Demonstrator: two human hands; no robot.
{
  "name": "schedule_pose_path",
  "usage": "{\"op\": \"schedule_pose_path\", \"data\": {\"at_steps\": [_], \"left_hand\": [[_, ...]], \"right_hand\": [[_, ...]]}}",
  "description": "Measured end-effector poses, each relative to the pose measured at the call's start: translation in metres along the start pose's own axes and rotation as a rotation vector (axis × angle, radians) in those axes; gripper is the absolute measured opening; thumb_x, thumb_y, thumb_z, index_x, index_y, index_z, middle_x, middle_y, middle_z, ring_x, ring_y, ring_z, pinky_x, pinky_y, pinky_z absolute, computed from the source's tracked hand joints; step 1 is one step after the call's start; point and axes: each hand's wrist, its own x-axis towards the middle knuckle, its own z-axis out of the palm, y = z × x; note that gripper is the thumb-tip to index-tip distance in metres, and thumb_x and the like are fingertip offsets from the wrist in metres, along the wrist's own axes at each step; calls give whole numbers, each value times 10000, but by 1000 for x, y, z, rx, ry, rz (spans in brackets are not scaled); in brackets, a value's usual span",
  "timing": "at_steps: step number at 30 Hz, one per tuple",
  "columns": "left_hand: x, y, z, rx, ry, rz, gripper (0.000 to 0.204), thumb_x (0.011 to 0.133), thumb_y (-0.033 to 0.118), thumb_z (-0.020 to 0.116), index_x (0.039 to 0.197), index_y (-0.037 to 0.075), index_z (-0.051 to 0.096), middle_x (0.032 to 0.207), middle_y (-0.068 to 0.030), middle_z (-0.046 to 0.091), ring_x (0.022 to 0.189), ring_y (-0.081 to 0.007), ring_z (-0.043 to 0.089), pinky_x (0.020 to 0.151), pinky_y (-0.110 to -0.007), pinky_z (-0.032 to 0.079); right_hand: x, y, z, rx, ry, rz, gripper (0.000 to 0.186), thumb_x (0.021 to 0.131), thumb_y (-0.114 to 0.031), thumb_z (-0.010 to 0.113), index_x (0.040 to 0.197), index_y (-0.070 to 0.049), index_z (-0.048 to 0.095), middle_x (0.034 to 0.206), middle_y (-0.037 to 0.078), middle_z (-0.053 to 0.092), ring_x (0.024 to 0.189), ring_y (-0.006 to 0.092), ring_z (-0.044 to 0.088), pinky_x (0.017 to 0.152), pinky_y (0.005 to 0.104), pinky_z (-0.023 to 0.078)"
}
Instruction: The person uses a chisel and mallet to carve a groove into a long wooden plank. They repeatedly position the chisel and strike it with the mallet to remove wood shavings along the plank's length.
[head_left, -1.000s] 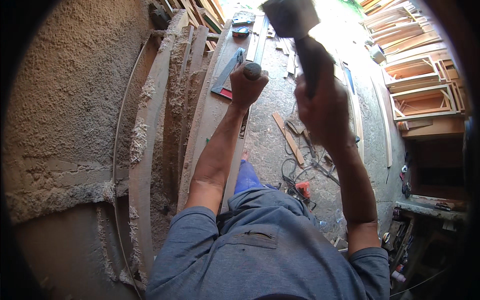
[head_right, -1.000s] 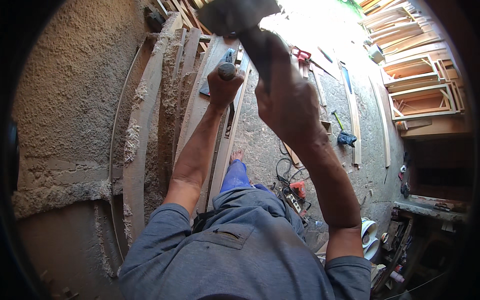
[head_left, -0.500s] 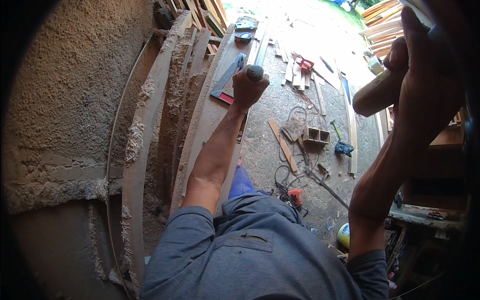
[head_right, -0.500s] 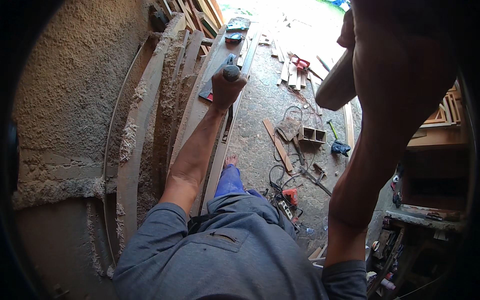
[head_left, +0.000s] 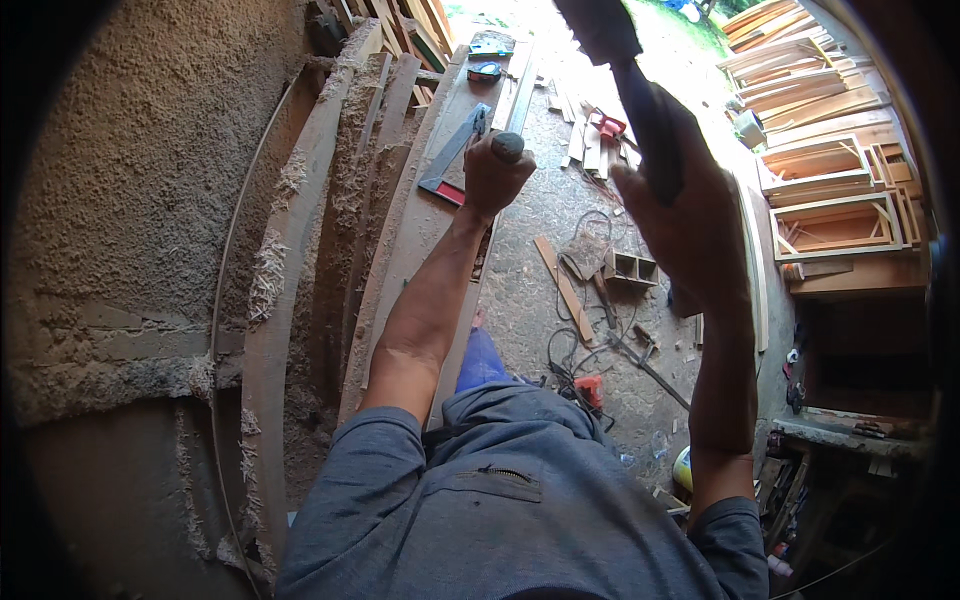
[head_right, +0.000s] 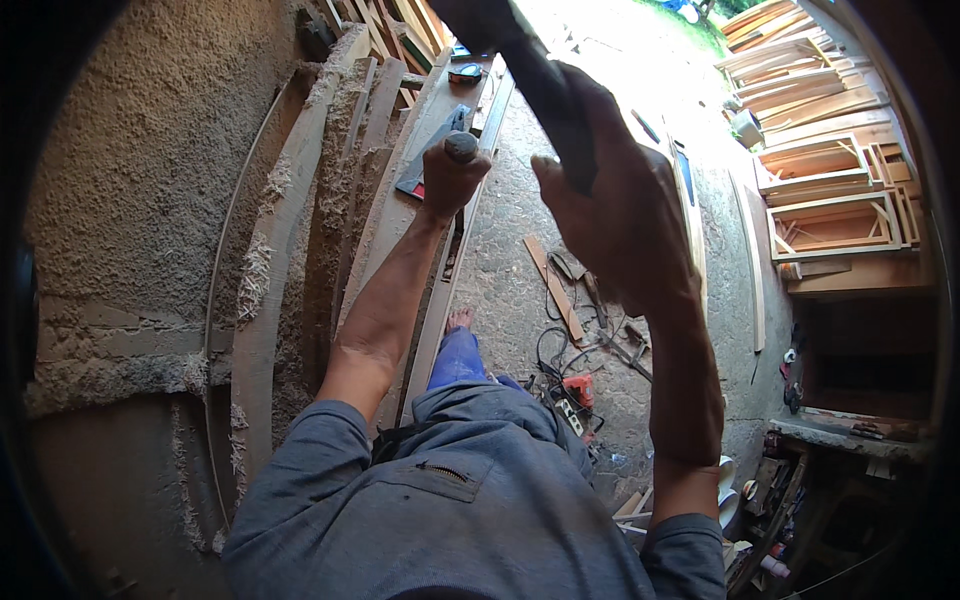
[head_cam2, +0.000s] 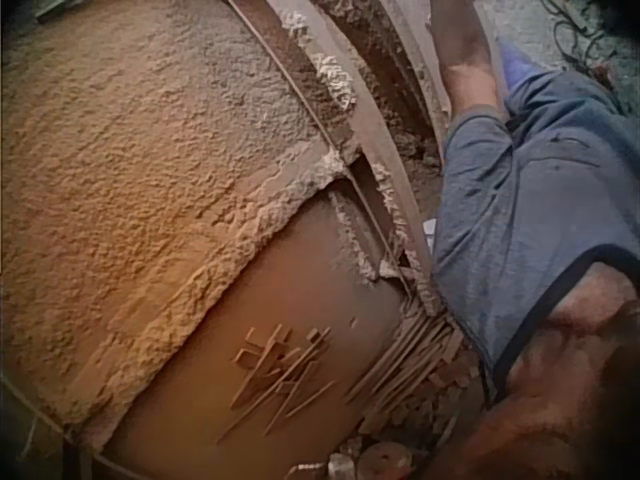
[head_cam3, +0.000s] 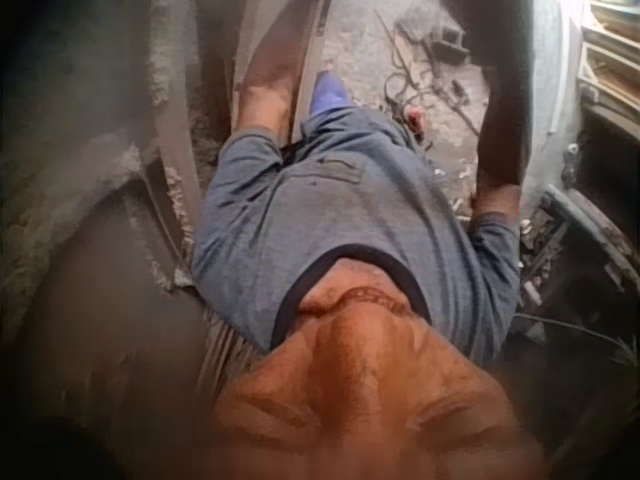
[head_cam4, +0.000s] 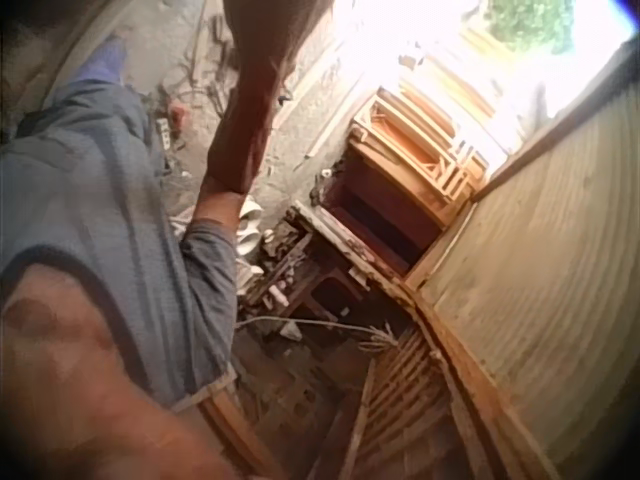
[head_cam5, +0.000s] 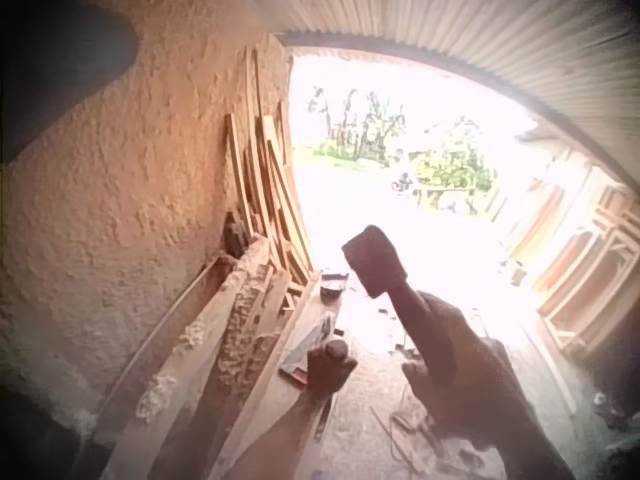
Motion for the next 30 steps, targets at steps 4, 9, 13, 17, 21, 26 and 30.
{"op": "schedule_pose_path", "data": {"at_steps": [4, 9, 13, 17, 21, 26, 30], "left_hand": [[0, 7, 11, -65, 12, -2, 158, 726, 142, 731, 680, 47, 613, 654, -141, 644, 630, -375, 628, 746, -470, 528], [-1, 4, 6, 37, 8, 79, 213, 723, 194, 788, 758, 38, 648, 701, -145, 672, 704, -387, 674, 783, -492, 538], [-13, 6, 12, -41, 126, 210, 381, 691, 291, 910, 853, 33, 681, 748, -159, 691, 744, -381, 721, 688, -453, 571], [-18, 9, 16, -211, 25, -8, 256, 716, 157, 830, 765, 15, 623, 677, -154, 657, 657, -325, 698, 633, -435, 551], [-6, 1, -3, -51, 36, 41, 166, 743, 94, 702, 693, 26, 560, 602, -146, 592, 568, -334, 620, 622, -454, 521], [-5, 10, 14, -91, -10, 34, 162, 739, 90, 706, 689, 29, 564, 607, -145, 596, 580, -346, 622, 629, -446, 528], [-17, 8, 8, 1, 22, 99, 131, 746, 100, 720, 800, 35, 619, 702, -145, 645, 654, -350, 676, 658, -433, 546]], "right_hand": [[58, -15, -78, -92, 520, -91, 158, 927, -219, 784, 945, -68, 740, 563, -21, 572, 476, 84, 559, 556, 286, 527], [-2, 35, 52, -148, 107, -172, 553, 927, -59, 595, 1441, -39, 393, 855, 256, 688, 637, 373, 714, 611, 517, 560], [-54, 64, 78, -28, -482, 260, 660, 874, -63, 624, 1490, -38, 387, 911, 341, 694, 881, 519, 707, 787, 580, 549], [-50, 36, 43, 144, -361, 177, 741, 869, -116, 711, 1533, -65, 384, 1055, 362, 691, 958, 510, 708, 833, 550, 556], [14, -18, -44, 46, 112, 15, 582, 901, -179, 743, 1415, -93, 484, 1004, 198, 705, 831, 299, 723, 751, 410, 566], [61, -6, -73, 268, 755, -5, 204, 997, -231, 674, 1050, -38, 632, 793, 63, 675, 729, 148, 676, 686, 304, 564], [4, 26, 60, -98, -354, 318, 394, 957, -146, 606, 1316, -33, 491, 809, 216, 684, 760, 357, 706, 673, 489, 545]]}}
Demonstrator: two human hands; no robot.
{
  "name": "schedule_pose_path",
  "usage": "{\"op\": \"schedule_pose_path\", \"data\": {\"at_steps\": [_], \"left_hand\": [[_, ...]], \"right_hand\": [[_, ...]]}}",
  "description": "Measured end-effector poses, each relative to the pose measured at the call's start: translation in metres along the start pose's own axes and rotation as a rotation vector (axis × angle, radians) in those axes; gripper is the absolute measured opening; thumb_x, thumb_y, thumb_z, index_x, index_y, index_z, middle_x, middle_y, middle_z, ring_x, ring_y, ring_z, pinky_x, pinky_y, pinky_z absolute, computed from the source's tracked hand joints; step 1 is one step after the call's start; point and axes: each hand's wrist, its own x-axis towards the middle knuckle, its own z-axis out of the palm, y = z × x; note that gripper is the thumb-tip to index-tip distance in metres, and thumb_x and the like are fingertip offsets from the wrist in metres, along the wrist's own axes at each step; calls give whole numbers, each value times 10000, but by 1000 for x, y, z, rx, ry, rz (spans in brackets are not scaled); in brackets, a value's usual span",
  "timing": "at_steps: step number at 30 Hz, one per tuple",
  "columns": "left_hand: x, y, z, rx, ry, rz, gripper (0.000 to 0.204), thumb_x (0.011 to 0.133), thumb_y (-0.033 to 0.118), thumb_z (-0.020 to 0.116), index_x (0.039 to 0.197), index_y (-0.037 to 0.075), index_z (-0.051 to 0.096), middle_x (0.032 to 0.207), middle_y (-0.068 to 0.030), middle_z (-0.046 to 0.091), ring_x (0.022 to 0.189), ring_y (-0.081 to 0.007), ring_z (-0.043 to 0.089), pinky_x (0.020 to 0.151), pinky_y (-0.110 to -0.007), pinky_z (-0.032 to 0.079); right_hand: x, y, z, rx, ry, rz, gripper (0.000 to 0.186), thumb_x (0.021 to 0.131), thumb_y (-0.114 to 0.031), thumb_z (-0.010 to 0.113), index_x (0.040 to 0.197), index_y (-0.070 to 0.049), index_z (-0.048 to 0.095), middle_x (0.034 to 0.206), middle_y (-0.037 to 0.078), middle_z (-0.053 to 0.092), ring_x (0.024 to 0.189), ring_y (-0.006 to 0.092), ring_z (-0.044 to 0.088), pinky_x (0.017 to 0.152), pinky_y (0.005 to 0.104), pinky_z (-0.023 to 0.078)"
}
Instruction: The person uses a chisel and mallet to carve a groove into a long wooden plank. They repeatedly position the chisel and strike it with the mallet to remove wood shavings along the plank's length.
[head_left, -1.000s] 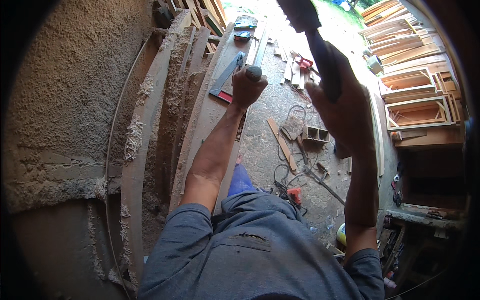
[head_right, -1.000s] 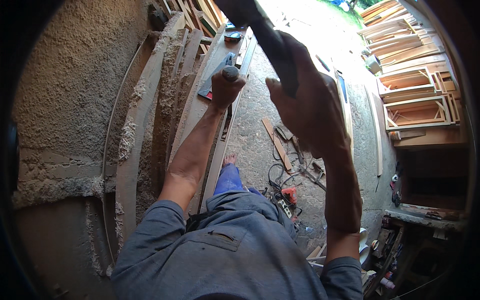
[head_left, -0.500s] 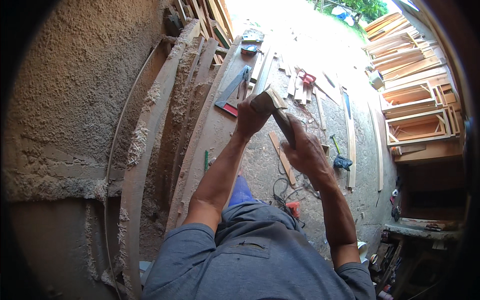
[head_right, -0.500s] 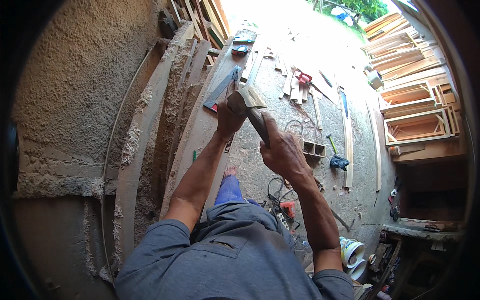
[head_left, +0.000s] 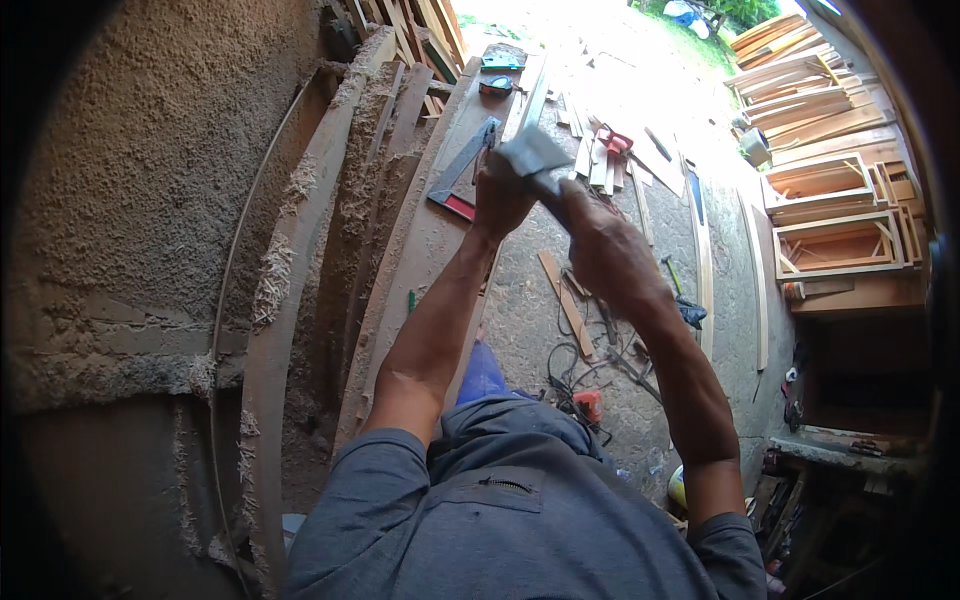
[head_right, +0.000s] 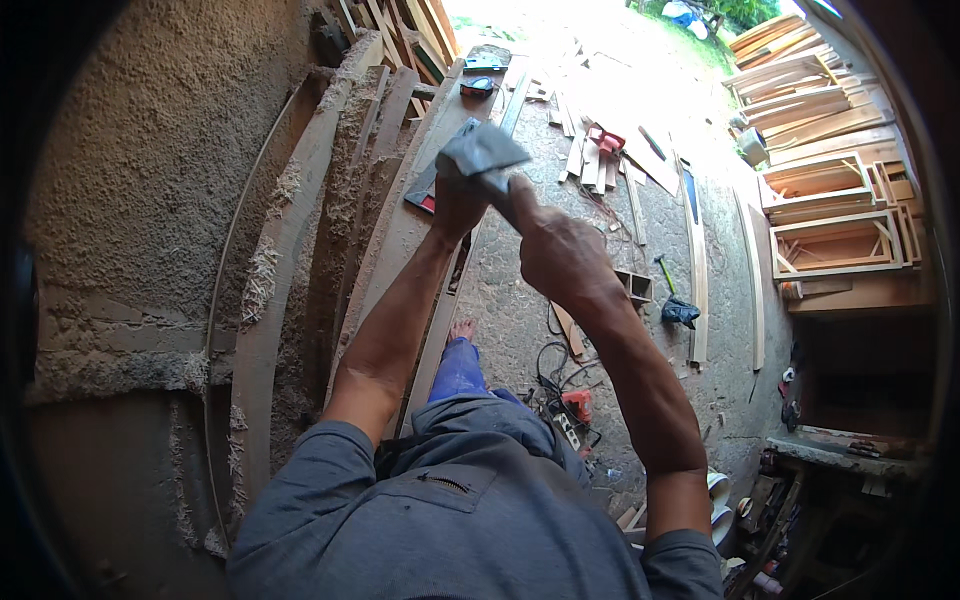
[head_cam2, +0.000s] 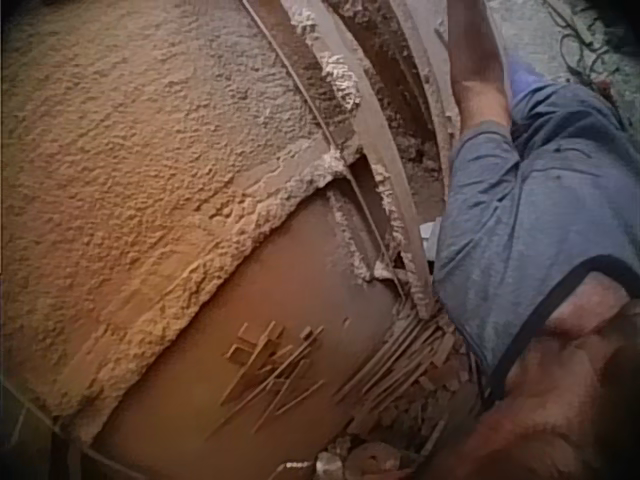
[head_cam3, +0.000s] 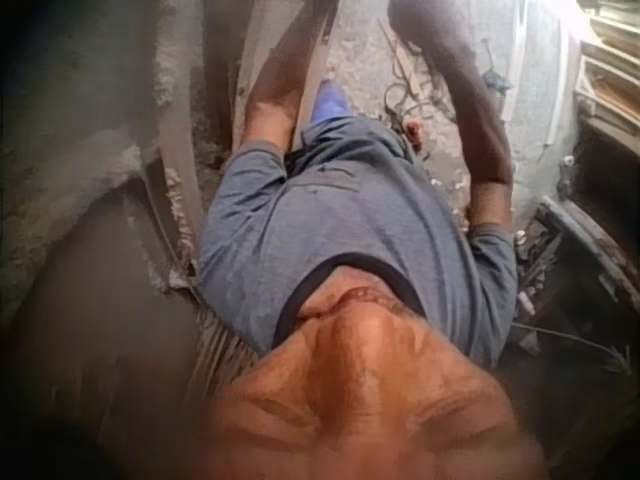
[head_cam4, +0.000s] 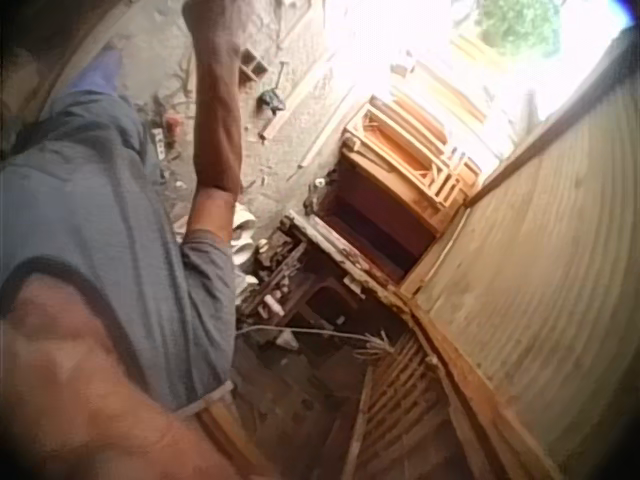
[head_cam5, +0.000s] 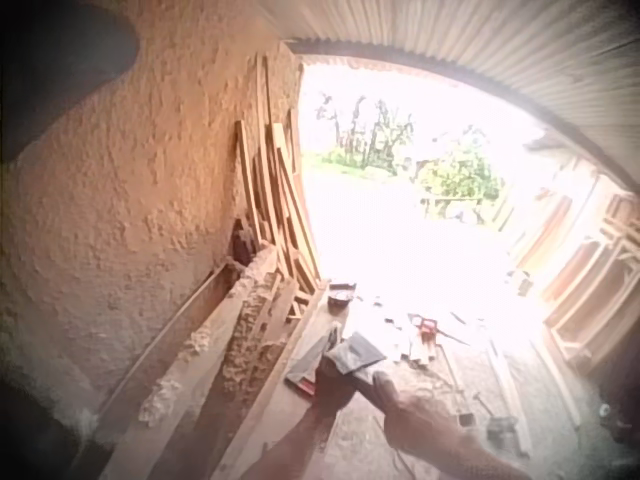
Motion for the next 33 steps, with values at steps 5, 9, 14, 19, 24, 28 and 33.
{"op": "schedule_pose_path", "data": {"at_steps": [5, 9, 14, 19, 24, 28, 33], "left_hand": [[-21, 3, -2, -202, -1, 27, 205, 746, 46, 724, 936, 35, 650, 777, -140, 666, 737, -306, 723, 672, -418, 553], [11, -18, -6, -24, -94, -52, 222, 724, 98, 732, 638, 36, 536, 614, -134, 590, 577, -343, 585, 732, -463, 539], [8, -10, 6, -105, -51, -100, 247, 738, 104, 709, 593, 51, 517, 569, -129, 567, 568, -383, 546, 944, -538, 475], [10, -10, -7, 64, -107, -37, 189, 734, 101, 723, 670, 46, 554, 638, -147, 601, 593, -386, 580, 773, -506, 553], [-55, 19, -17, -189, 8, -128, 173, 729, 69, 733, 770, 31, 569, 686, -129, 621, 616, -311, 635, 621, -422, 542], [-5, -3, -12, -98, -109, -150, 188, 715, 56, 737, 742, 33, 552, 661, -122, 602, 596, -291, 605, 612, -412, 521], [4, -15, -5, -80, -44, -99, 190, 726, 76, 709, 677, 34, 531, 593, -140, 547, 630, -392, 566, 1081, -490, 458]], "right_hand": [[-32, 10, 9, -29, -73, -88, 650, 880, -103, 700, 1473, -80, 434, 1134, 267, 660, 1056, 431, 649, 917, 515, 498], [-43, -3, -40, 119, 253, -290, 787, 853, -73, 779, 1554, -120, 424, 1331, 232, 671, 1203, 348, 677, 1022, 464, 525], [-31, -19, -159, 294, 990, -314, 532, 898, -101, 722, 1369, -50, 479, 924, 185, 687, 721, 250, 680, 682, 422, 560], [0, 21, -1, 84, 414, -397, 619, 894, -53, 611, 1454, -20, 352, 876, 388, 680, 750, 419, 744, 641, 546, 598], [-45, 97, 66, 71, -109, -48, 738, 826, -85, 645, 1512, -38, 379, 940, 356, 688, 906, 516, 699, 821, 601, 519], [-51, 47, 8, 275, -93, -61, 726, 854, -94, 734, 1507, -71, 417, 1050, 318, 706, 976, 496, 705, 829, 520, 557], [-27, -22, -113, 385, 664, -334, 285, 909, -151, 786, 1147, -45, 672, 837, 102, 714, 711, 199, 710, 682, 327, 569]]}}
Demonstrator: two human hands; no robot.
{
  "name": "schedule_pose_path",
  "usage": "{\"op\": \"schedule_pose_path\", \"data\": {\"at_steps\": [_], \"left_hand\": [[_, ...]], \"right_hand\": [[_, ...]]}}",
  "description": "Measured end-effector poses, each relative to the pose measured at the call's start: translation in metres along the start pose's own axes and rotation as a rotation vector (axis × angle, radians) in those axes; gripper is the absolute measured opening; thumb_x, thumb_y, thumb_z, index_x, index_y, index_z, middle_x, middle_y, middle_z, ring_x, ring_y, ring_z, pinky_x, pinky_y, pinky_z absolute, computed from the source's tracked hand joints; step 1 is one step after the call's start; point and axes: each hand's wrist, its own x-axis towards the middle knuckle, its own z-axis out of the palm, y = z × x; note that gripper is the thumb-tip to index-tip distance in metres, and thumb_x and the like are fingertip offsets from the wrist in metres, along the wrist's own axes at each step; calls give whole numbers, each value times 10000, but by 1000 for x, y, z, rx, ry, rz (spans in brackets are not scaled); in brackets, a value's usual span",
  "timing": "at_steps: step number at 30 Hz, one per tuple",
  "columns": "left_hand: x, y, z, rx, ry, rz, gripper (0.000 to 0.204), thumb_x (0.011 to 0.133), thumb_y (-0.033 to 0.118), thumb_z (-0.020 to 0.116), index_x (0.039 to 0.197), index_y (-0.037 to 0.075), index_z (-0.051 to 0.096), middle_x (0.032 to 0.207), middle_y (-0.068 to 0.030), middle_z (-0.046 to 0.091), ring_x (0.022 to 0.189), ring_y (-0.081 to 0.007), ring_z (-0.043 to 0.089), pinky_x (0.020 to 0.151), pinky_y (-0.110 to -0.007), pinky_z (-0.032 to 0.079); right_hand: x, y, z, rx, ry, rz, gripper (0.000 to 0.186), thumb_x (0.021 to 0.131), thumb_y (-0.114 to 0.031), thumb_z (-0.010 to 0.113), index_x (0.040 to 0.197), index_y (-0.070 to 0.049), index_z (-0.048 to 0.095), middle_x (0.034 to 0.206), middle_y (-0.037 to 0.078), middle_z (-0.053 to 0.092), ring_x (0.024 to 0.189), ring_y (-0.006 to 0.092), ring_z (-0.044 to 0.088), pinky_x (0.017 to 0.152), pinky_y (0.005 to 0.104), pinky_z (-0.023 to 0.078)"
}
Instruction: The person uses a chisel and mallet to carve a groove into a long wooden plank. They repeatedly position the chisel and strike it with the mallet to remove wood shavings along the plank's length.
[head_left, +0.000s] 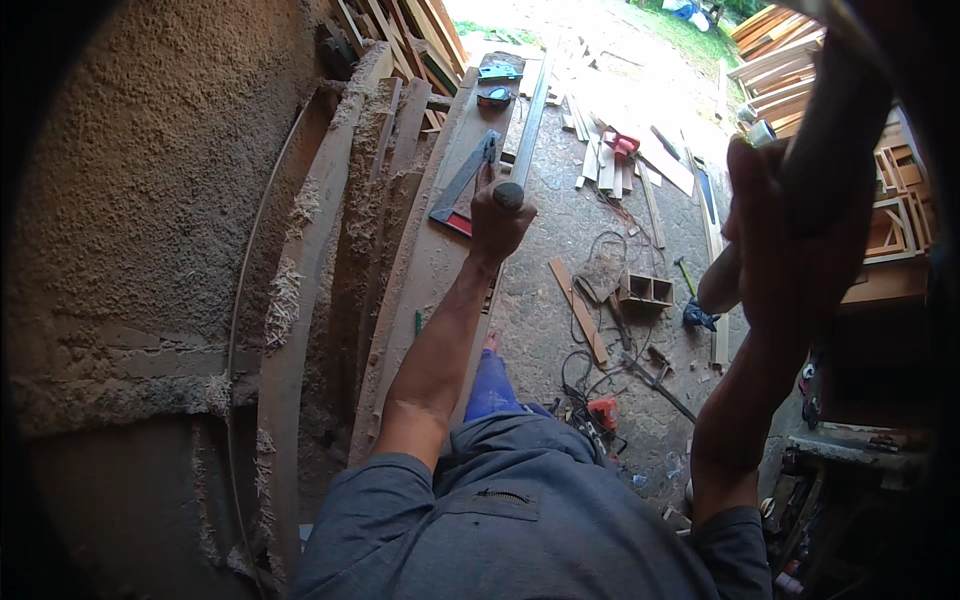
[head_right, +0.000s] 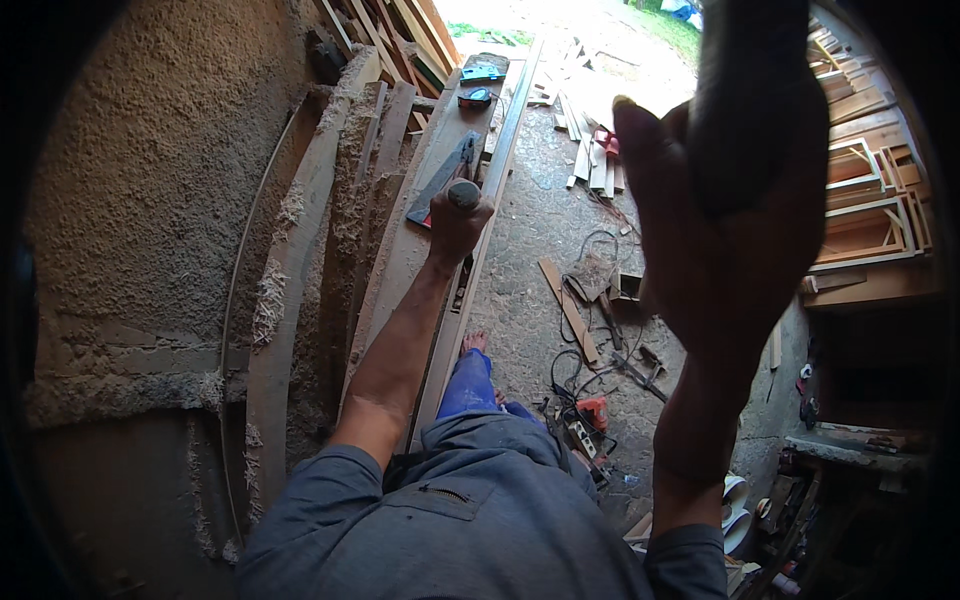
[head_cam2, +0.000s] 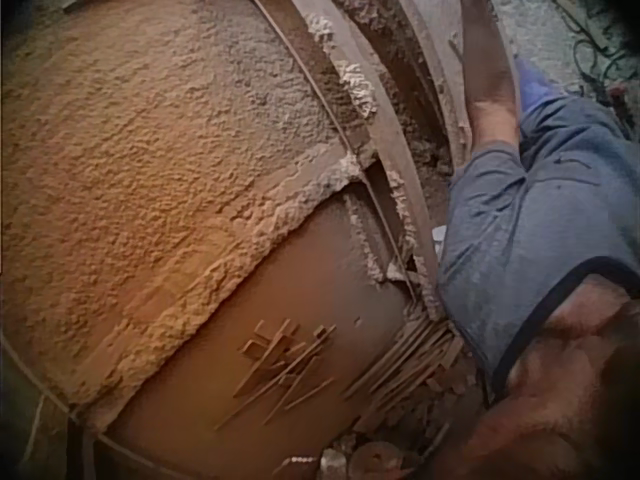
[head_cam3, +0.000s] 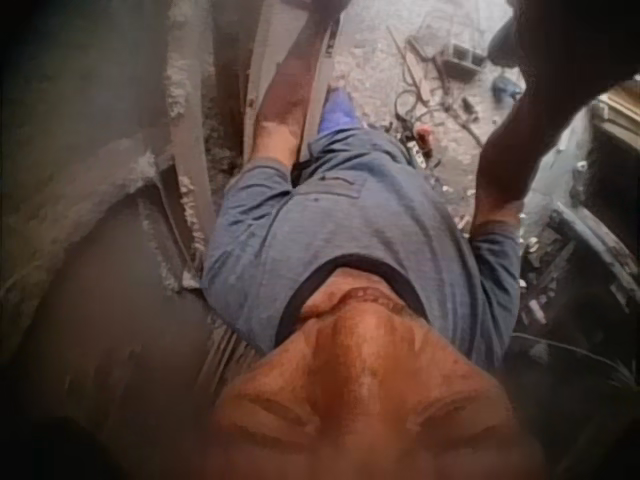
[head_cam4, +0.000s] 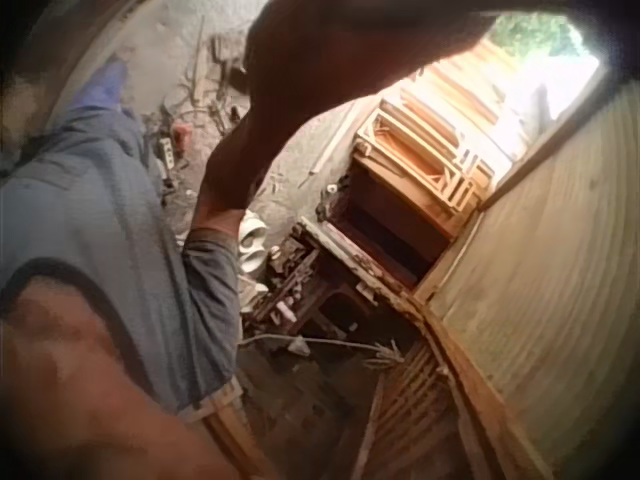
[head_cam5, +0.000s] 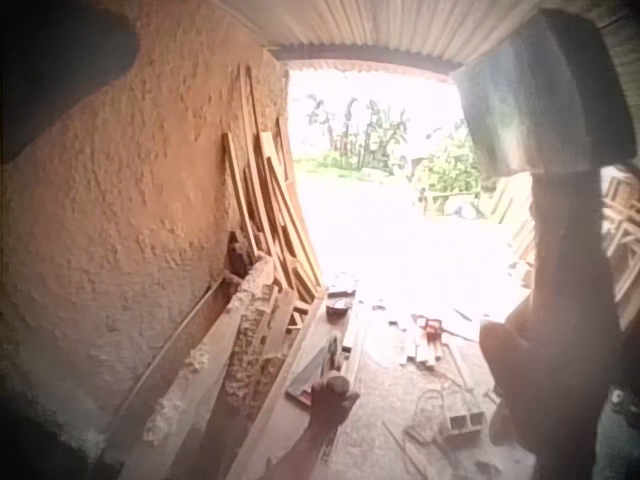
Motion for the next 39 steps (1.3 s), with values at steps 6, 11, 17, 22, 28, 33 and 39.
{"op": "schedule_pose_path", "data": {"at_steps": [6, 11, 17, 22, 28, 33, 39], "left_hand": [[5, 7, 6, 41, -1, 32, 168, 746, 91, 701, 685, 20, 562, 593, -163, 563, 642, -443, 582, 1086, -510, 482], [-77, 27, -6, -143, 80, -76, 198, 756, 102, 784, 833, 35, 614, 736, -164, 666, 690, -365, 698, 601, -431, 535], [2, -15, 11, 27, -40, -11, 177, 738, 47, 728, 761, 22, 554, 658, -154, 599, 653, -389, 649, 616, -467, 509], [-9, -6, 13, -32, 51, -50, 126, 800, 44, 753, 803, 16, 630, 696, -79, 660, 663, -182, 666, 638, -372, 523], [-65, 15, -1, -68, 210, -39, 228, 757, 31, 757, 865, 36, 557, 717, -110, 609, 654, -216, 644, 626, -368, 523], [4, -10, 15, 98, 63, -72, 213, 797, 38, 739, 818, 56, 528, 707, -85, 596, 633, -185, 607, 606, -346, 504], [-71, 18, -3, -68, 186, 55, 201, 804, 31, 719, 812, 62, 521, 715, -84, 596, 632, -176, 605, 616, -333, 504]], "right_hand": [[-43, 69, 74, -271, -20, -324, 583, 904, -15, 609, 1437, 17, 375, 871, 254, 718, 691, 388, 743, 596, 504, 593], [-135, 132, 69, -246, -802, 254, 669, 859, -59, 626, 1485, -48, 391, 892, 334, 689, 830, 515, 698, 747, 586, 531], [-80, 81, 71, -129, -601, 154, 715, 889, -106, 688, 1528, -79, 369, 884, 302, 688, 792, 480, 706, 685, 556, 534], [-73, 102, 89, -304, -771, 182, 597, 888, -42, 634, 1448, -81, 431, 947, 302, 689, 832, 482, 710, 693, 559, 540], [-135, 140, 75, -130, -828, 468, 716, 855, -77, 653, 1516, -57, 380, 978, 319, 696, 961, 514, 687, 853, 570, 518], [-212, 188, 94, 102, -554, 901, 727, 836, -145, 683, 1511, -100, 416, 939, 225, 686, 817, 361, 702, 735, 459, 560], [-270, 202, 59, 80, -583, 1206, 698, 780, -141, 686, 1442, -55, 481, 875, 147, 648, 730, 254, 683, 618, 399, 555]]}}
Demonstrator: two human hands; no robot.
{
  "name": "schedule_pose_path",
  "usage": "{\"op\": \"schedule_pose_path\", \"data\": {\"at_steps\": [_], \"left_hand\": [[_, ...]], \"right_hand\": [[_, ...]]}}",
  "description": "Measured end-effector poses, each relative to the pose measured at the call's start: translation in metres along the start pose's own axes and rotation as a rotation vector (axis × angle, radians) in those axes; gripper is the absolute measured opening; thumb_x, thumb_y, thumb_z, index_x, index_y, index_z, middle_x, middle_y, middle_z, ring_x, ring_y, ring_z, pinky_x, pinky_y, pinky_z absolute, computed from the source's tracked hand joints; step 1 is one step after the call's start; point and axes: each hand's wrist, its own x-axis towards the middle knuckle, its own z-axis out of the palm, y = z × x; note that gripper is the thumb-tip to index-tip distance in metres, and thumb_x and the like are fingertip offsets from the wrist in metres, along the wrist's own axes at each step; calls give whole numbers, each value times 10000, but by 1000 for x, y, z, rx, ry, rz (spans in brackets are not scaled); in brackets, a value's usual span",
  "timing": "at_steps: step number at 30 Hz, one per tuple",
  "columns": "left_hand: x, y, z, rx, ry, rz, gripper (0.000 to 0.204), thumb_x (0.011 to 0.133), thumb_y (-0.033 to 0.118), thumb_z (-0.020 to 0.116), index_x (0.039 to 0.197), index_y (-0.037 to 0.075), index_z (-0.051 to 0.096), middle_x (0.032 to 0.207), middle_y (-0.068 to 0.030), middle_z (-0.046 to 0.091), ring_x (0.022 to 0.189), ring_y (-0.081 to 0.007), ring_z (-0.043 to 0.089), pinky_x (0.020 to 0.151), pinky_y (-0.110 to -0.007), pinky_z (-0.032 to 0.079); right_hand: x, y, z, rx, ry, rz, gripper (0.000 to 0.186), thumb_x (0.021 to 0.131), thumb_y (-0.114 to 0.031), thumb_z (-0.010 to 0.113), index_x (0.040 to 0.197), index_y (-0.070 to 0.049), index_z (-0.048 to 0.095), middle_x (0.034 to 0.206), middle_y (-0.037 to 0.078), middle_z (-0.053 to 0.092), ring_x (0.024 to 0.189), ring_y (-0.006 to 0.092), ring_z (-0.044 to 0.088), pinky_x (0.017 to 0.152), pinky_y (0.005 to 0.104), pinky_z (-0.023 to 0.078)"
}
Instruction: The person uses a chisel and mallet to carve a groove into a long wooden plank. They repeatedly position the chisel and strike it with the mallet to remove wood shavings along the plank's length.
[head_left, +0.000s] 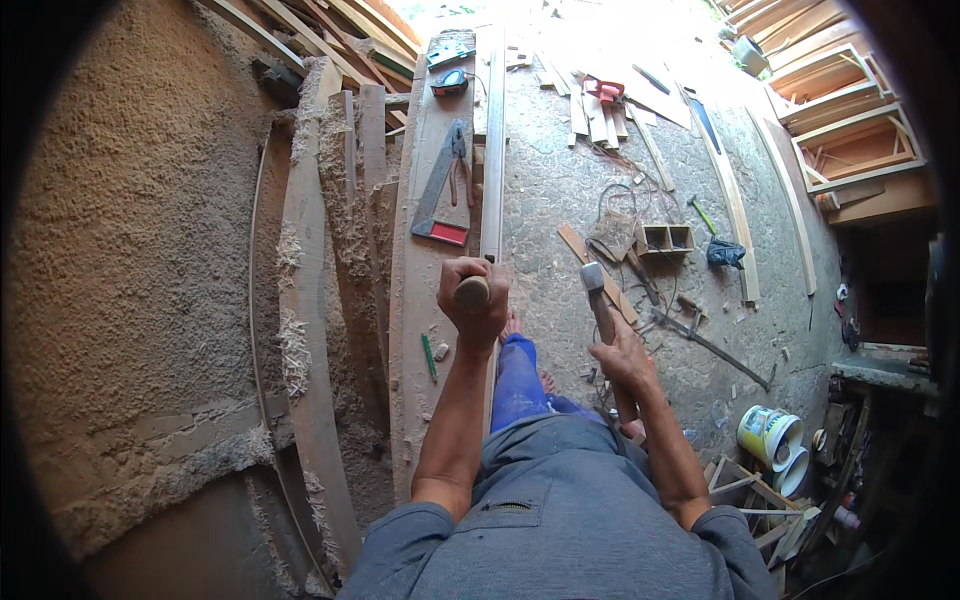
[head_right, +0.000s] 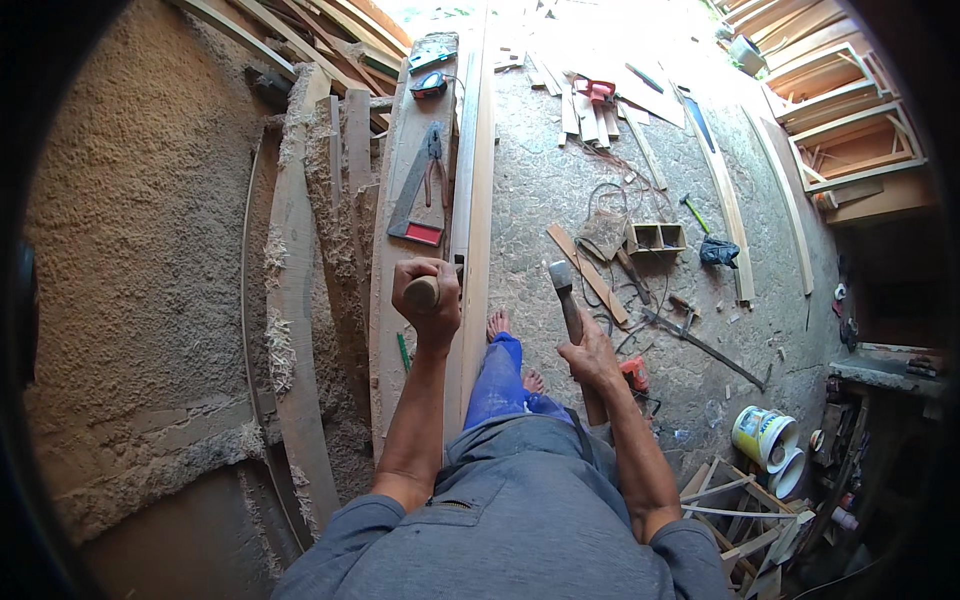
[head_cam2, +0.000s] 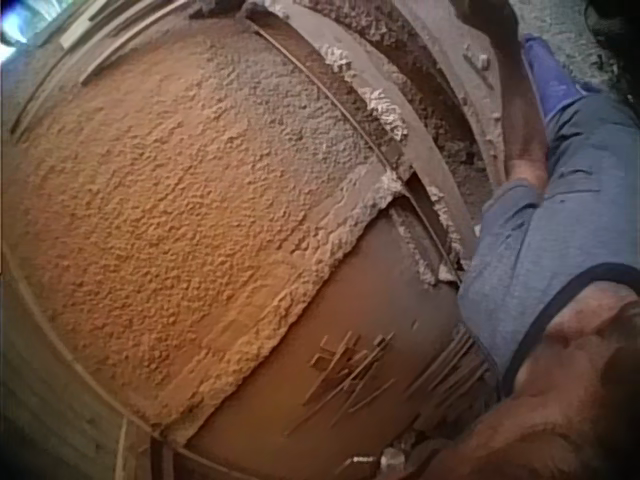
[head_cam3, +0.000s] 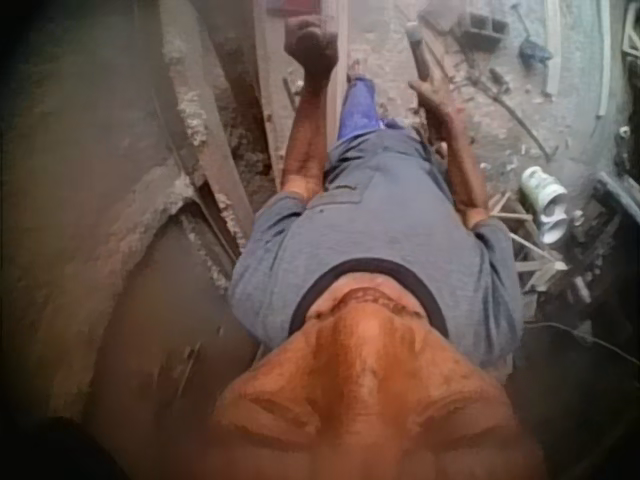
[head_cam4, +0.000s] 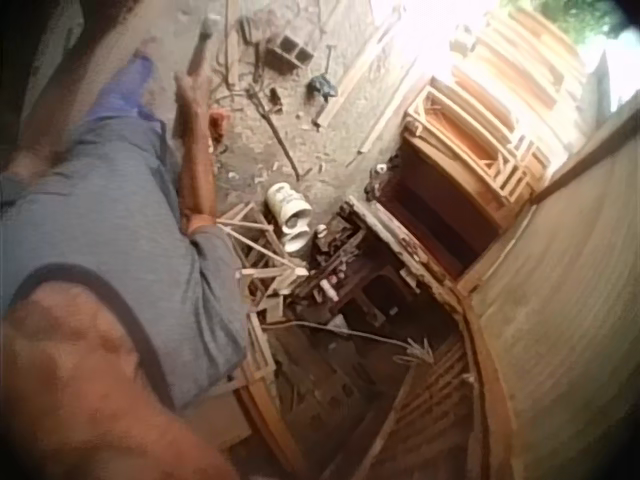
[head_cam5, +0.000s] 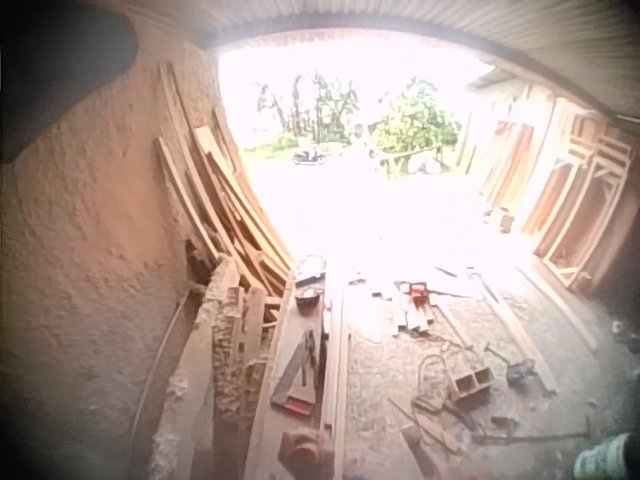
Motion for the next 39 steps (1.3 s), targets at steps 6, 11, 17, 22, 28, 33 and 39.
{"op": "schedule_pose_path", "data": {"at_steps": [6, 11, 17, 22, 28, 33, 39], "left_hand": [[96, -48, 38, 94, -140, -114, 228, 765, 10, 704, 682, 33, 493, 578, -107, 531, 520, -235, 544, 556, -389, 467], [9, 9, 4, -70, -38, -49, 220, 801, 7, 736, 804, 79, 528, 691, -79, 611, 610, -190, 615, 615, -340, 508], [81, -41, 30, 11, -189, -227, 211, 788, 15, 725, 740, 80, 530, 663, -48, 595, 598, -128, 596, 589, -329, 493], [179, -106, 111, -25, -364, -756, 131, 751, 91, 677, 625, 62, 651, 552, -11, 597, 463, -122, 566, 435, -337, 429], [177, -173, 142, 239, -382, -923, 191, 822, 171, 752, 709, 56, 649, 597, -54, 599, 458, -136, 575, 393, -324, 431], [171, -175, 124, -265, -756, -1394, 278, 879, 273, 791, 774, 71, 631, 641, -48, 595, 477, -136, 561, 419, -290, 429], [159, -36, 34, 160, -870, -458, 372, 851, 191, 803, 1118, 22, 607, 850, -107, 697, 699, -178, 641, 680, -316, 556]], "right_hand": [[-15, 93, -1, -187, 25, 101, 678, 757, -108, 686, 1411, -48, 516, 897, 147, 658, 742, 260, 684, 621, 397, 547], [-27, 146, -3, 32, -34, 346, 600, 745, -39, 699, 1327, -35, 552, 860, 117, 638, 646, 220, 644, 551, 394, 522], [-24, 194, 3, 38, -43, 476, 373, 764, -17, 718, 1087, -18, 532, 778, 84, 587, 518, 196, 592, 454, 370, 484], [-28, 188, 4, 44, -64, 434, 433, 782, -33, 725, 1177, -19, 549, 793, 91, 605, 524, 197, 590, 464, 368, 482], [-15, 174, 7, 24, -138, 469, 570, 786, -24, 728, 1326, -54, 551, 834, 74, 600, 583, 194, 597, 516, 361, 496], [-14, 174, 2, -57, -127, 366, 574, 787, -70, 737, 1329, -46, 549, 877, 88, 611, 640, 206, 618, 561, 378, 511], [-10, 190, 4, -27, -100, 419, 466, 757, -71, 750, 1189, -14, 583, 931, 88, 635, 749, 219, 640, 628, 395, 528]]}}
